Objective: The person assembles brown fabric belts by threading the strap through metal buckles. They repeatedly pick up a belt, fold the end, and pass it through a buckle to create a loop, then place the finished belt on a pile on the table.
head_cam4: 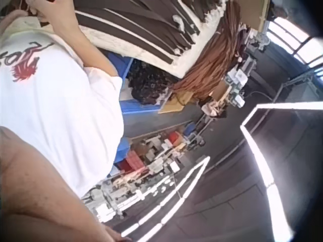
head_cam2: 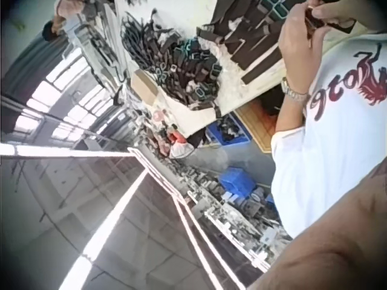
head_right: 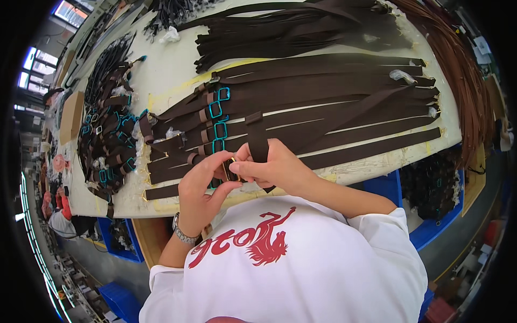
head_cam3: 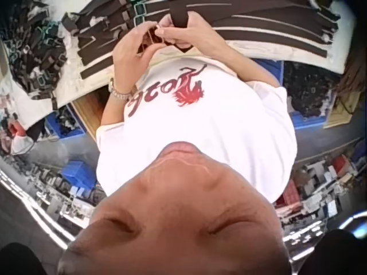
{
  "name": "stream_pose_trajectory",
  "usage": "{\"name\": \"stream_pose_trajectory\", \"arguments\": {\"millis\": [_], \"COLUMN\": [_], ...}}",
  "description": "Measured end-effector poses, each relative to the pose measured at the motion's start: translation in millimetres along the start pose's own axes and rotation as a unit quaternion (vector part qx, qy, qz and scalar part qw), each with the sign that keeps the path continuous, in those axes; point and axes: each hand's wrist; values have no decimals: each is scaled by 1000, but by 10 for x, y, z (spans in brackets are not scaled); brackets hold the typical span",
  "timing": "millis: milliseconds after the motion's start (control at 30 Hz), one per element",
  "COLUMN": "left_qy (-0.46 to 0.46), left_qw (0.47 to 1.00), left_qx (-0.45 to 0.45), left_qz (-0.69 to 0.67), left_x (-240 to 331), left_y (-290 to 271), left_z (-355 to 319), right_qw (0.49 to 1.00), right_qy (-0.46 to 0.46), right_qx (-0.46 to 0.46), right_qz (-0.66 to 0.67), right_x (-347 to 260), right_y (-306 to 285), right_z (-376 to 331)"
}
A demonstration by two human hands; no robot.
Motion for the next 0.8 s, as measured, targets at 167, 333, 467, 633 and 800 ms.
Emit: {"name": "stream_pose_trajectory", "arguments": {"millis": [167,333,467,633,800], "left_qy": [-28,-26,-10,-58,-51], "left_qw": [999,999,999,996,996], "left_qx": [32,20,39,49,54], "left_qz": [-25,3,-8,-44,-51], "left_x": [7,53,100,113,118], "left_y": [-131,-239,-229,-238,-252], "left_z": [-64,-154,-155,-212,-230], "right_qw": [998,992,984,985,982], "right_qy": [-5,-18,37,65,76], "right_qx": [-22,-123,-168,-146,-126], "right_qz": [60,-6,50,58,118], "right_x": [-153,-40,-172,-176,-111], "right_y": [10,-115,9,137,213], "right_z": [-193,-164,-175,-129,-110]}}
Point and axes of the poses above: each hand's wrist, its own z-axis towards the middle knuckle, its own y-axis out of the palm, x = y × z, and after that the axes turned 14 degrees about -z, right-handed
